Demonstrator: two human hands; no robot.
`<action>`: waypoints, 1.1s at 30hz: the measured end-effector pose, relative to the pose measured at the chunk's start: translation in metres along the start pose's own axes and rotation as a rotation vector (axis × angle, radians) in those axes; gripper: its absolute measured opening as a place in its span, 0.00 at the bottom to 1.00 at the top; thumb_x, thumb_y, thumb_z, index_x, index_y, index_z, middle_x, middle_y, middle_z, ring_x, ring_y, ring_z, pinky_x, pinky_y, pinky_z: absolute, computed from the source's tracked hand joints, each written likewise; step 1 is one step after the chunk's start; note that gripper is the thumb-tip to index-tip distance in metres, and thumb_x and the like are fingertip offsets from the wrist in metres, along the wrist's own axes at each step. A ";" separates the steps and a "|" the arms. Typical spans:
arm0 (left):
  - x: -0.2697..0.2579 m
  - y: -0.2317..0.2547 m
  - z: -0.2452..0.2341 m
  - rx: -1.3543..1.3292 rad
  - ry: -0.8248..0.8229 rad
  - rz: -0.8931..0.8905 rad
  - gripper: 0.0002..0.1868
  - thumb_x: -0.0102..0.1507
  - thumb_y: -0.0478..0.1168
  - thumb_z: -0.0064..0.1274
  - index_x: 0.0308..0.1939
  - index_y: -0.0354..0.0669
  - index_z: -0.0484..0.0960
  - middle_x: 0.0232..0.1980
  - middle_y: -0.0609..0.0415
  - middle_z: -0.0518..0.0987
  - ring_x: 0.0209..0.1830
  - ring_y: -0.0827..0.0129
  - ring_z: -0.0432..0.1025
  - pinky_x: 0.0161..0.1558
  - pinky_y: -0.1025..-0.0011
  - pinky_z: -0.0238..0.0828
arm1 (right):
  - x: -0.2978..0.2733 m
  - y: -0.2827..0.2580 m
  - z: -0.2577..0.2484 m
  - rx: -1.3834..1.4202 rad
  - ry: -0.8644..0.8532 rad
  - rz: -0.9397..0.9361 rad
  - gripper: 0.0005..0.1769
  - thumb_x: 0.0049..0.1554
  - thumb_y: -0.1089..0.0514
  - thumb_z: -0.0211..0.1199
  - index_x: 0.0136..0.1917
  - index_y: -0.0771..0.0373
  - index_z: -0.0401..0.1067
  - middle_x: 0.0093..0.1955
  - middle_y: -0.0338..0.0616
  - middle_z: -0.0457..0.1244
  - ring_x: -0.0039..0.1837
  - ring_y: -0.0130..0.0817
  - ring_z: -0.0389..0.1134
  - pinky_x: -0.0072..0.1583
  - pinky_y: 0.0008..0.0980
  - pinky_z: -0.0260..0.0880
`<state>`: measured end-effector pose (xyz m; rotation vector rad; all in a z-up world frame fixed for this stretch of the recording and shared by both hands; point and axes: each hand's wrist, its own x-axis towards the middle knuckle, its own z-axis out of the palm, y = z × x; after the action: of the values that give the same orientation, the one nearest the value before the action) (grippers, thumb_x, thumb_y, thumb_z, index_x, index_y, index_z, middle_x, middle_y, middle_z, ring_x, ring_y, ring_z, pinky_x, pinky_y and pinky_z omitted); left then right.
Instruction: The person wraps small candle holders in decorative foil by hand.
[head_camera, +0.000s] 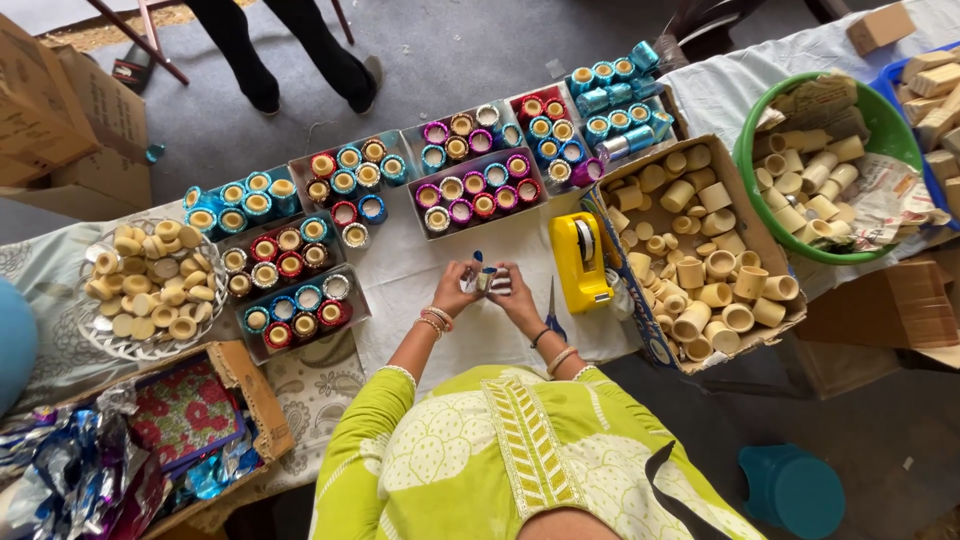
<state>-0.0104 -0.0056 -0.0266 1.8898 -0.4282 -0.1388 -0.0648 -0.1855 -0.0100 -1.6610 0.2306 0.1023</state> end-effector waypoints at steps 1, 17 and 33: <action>-0.001 0.006 -0.001 0.002 0.000 -0.004 0.30 0.49 0.34 0.74 0.55 0.43 0.81 0.44 0.52 0.75 0.44 0.63 0.72 0.48 0.67 0.74 | -0.001 -0.004 -0.002 0.003 -0.003 0.003 0.36 0.51 0.69 0.72 0.68 0.58 0.59 0.56 0.41 0.63 0.53 0.30 0.69 0.52 0.27 0.74; -0.021 0.029 0.006 -0.095 0.109 -0.247 0.16 0.54 0.32 0.66 0.45 0.43 0.81 0.43 0.57 0.81 0.40 0.72 0.77 0.39 0.74 0.77 | -0.011 -0.006 -0.018 -0.055 -0.166 -0.151 0.33 0.50 0.71 0.71 0.67 0.61 0.64 0.62 0.40 0.63 0.60 0.31 0.69 0.59 0.30 0.76; -0.011 0.069 0.009 0.144 0.183 -0.207 0.12 0.55 0.27 0.59 0.39 0.40 0.76 0.37 0.48 0.77 0.33 0.59 0.75 0.37 0.64 0.74 | -0.003 -0.028 -0.024 -0.020 -0.217 -0.174 0.31 0.50 0.68 0.74 0.64 0.62 0.65 0.58 0.40 0.63 0.58 0.28 0.69 0.58 0.29 0.77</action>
<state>-0.0392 -0.0300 0.0332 2.0661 -0.1201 -0.0729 -0.0631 -0.2069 0.0201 -1.6677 -0.0794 0.1528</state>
